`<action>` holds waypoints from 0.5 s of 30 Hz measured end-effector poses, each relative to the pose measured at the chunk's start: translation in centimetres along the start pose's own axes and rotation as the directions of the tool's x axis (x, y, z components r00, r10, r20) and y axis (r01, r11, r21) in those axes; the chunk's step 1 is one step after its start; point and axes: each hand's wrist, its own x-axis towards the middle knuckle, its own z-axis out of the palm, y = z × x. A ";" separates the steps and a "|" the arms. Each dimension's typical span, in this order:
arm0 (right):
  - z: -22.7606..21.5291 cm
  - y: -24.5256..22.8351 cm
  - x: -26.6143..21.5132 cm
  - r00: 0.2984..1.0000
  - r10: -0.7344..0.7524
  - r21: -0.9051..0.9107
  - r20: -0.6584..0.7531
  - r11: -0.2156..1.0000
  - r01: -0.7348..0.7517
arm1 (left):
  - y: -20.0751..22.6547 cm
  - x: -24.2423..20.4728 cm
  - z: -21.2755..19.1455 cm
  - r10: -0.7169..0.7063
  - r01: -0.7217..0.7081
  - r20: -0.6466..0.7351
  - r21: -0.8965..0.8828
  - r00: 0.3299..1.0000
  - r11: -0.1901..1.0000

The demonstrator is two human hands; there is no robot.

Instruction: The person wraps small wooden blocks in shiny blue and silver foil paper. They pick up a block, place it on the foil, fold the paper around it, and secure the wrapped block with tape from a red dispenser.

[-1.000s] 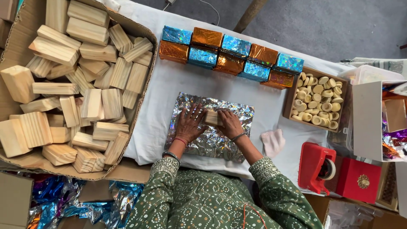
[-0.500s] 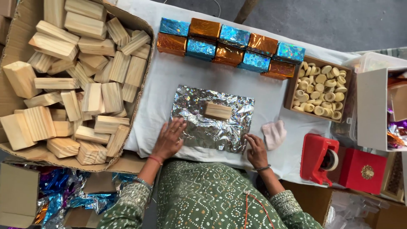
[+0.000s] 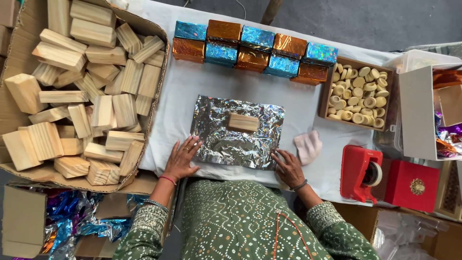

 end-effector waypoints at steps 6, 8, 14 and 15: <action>1.3 0.8 -0.5 0.996 -0.083 -0.076 -0.035 0.994 0.080 | 0.0 0.3 0.2 -0.026 0.020 0.075 0.083 0.997 0.996; 1.8 1.2 -0.7 0.994 -0.089 -0.089 -0.055 0.992 0.084 | 0.1 0.3 0.2 -0.039 0.031 0.087 0.093 0.995 0.995; 0.0 -1.0 0.4 0.996 -0.055 -0.032 -0.072 0.998 0.053 | 0.0 0.7 0.9 -0.053 0.049 0.053 0.085 0.997 0.995; -0.4 -1.4 0.8 0.994 -0.068 -0.006 -0.083 0.998 0.068 | -0.1 0.8 1.1 -0.062 0.058 0.050 0.087 0.997 0.995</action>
